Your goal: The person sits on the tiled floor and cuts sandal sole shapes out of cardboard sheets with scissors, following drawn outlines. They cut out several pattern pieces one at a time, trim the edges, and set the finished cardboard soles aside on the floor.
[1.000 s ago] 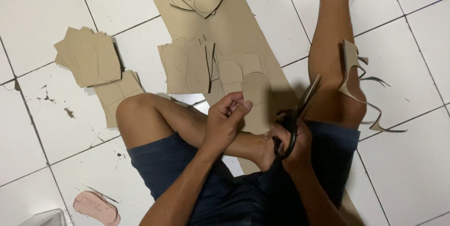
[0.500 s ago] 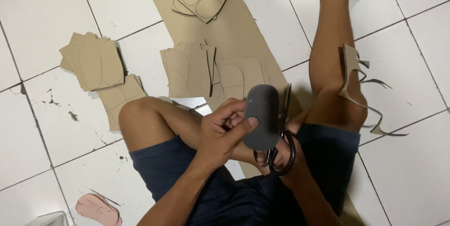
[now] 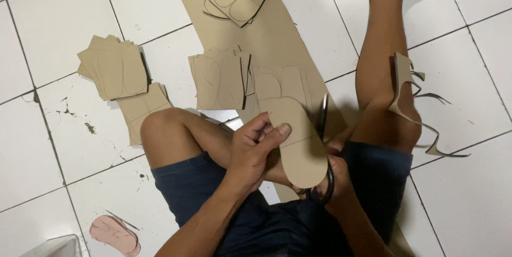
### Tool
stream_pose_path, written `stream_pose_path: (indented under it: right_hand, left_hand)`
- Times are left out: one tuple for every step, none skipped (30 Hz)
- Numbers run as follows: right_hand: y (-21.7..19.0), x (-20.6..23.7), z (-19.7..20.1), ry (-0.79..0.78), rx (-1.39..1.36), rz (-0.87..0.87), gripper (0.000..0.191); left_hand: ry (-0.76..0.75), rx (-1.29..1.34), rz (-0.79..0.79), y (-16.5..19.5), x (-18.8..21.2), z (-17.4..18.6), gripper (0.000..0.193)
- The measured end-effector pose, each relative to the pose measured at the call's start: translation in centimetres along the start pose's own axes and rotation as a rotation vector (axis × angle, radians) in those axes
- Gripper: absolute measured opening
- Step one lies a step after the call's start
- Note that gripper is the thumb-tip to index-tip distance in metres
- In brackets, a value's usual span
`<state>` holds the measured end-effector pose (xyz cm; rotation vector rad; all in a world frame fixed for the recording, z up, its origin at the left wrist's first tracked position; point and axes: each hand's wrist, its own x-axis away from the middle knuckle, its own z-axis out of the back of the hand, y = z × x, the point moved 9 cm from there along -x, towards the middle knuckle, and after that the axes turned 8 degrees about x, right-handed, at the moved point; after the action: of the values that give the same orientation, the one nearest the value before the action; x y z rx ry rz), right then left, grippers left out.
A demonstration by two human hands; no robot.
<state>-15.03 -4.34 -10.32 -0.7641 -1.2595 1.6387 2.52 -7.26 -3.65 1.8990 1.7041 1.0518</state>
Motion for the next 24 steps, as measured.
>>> stream_pose_path:
  right_hand:
    - [1.1,0.3,0.0,-0.006,-0.068,-0.129,0.013]
    - [2.2,0.9,0.2,0.014,-0.055,-0.258,0.013]
    - [3.2,1.6,0.4,0.028,-0.044,-0.384,0.013]
    - [4.0,2.5,0.5,0.036,-0.034,-0.513,0.014]
    - [2.8,2.2,0.9,0.065,0.010,-0.394,0.017]
    - [1.5,2.0,1.4,0.096,0.053,-0.273,0.022]
    - [0.1,1.9,1.9,0.129,0.098,-0.152,0.027]
    - [-0.8,1.8,2.3,0.145,0.135,-0.093,0.031]
    - [-1.8,1.8,2.6,0.161,0.173,-0.036,0.035]
    - [-2.8,1.7,2.9,0.176,0.209,0.024,0.039]
    - [-3.3,1.6,3.1,0.184,0.233,0.029,0.040]
    - [-3.8,1.5,3.3,0.188,0.256,0.036,0.041]
    - [-4.3,1.4,3.4,0.190,0.276,0.045,0.041]
    - [-4.4,1.2,3.3,0.190,0.260,0.025,0.040]
    - [-4.5,1.2,3.4,0.195,0.248,0.001,0.038]
    - [-4.5,1.2,3.6,0.202,0.240,-0.026,0.037]
    - [-4.4,1.1,3.5,0.189,0.258,-0.048,0.034]
    - [-4.2,1.1,3.4,0.175,0.274,-0.069,0.031]
    - [-4.0,1.2,3.2,0.157,0.290,-0.091,0.028]
    - [-4.2,1.3,3.3,0.171,0.302,-0.074,0.027]
    - [-4.3,1.4,3.5,0.185,0.315,-0.057,0.027]
    - [-4.4,1.5,3.6,0.201,0.329,-0.038,0.026]
    - [-4.2,1.6,3.6,0.197,0.336,-0.049,0.024]
    - [-3.9,1.6,3.6,0.195,0.345,-0.062,0.022]
  left_hand:
    - [0.025,-0.025,-0.009,0.4,0.1,0.2,0.029]
    - [0.052,-0.052,-0.019,0.8,0.3,0.3,0.029]
    - [0.082,-0.081,-0.032,1.3,0.5,0.5,0.029]
    - [0.074,-0.086,-0.051,1.8,0.7,0.3,0.028]
    - [0.064,-0.091,-0.069,2.2,1.0,0.1,0.026]
    - [0.051,-0.097,-0.087,2.6,1.2,-0.2,0.025]
    - [0.050,-0.109,-0.067,2.6,1.4,-0.4,0.025]
    - [0.048,-0.121,-0.044,2.6,1.6,-0.6,0.025]
    - [0.046,-0.133,-0.021,2.5,1.9,-0.8,0.025]
    - [0.054,-0.202,-0.012,2.6,2.0,-0.8,0.022]
    - [0.063,-0.272,-0.004,2.7,2.1,-0.9,0.019]
    - [0.075,-0.341,0.002,2.8,2.2,-0.8,0.017]
    - [0.052,-0.382,-0.034,3.2,2.3,-1.2,0.016]
    - [0.031,-0.424,-0.071,3.5,2.3,-1.4,0.022]
    - [0.005,-0.465,-0.105,3.8,2.3,-1.7,0.031]
    - [0.014,-0.450,-0.095,3.6,2.3,-1.6,0.032]
    - [0.022,-0.434,-0.085,3.5,2.3,-1.5,0.034]
    - [0.032,-0.420,-0.077,3.4,2.3,-1.3,0.036]
    - [0.030,-0.426,-0.064,3.2,2.3,-1.3,0.033]
    - [0.030,-0.433,-0.049,3.0,2.2,-1.1,0.029]
    - [0.030,-0.439,-0.036,2.8,2.2,-1.1,0.026]
    - [0.036,-0.422,-0.031,2.7,2.2,-0.9,0.027]
    - [0.037,-0.405,-0.027,2.6,2.1,-0.9,0.029]
    - [0.036,-0.387,-0.022,2.4,2.0,-0.8,0.030]
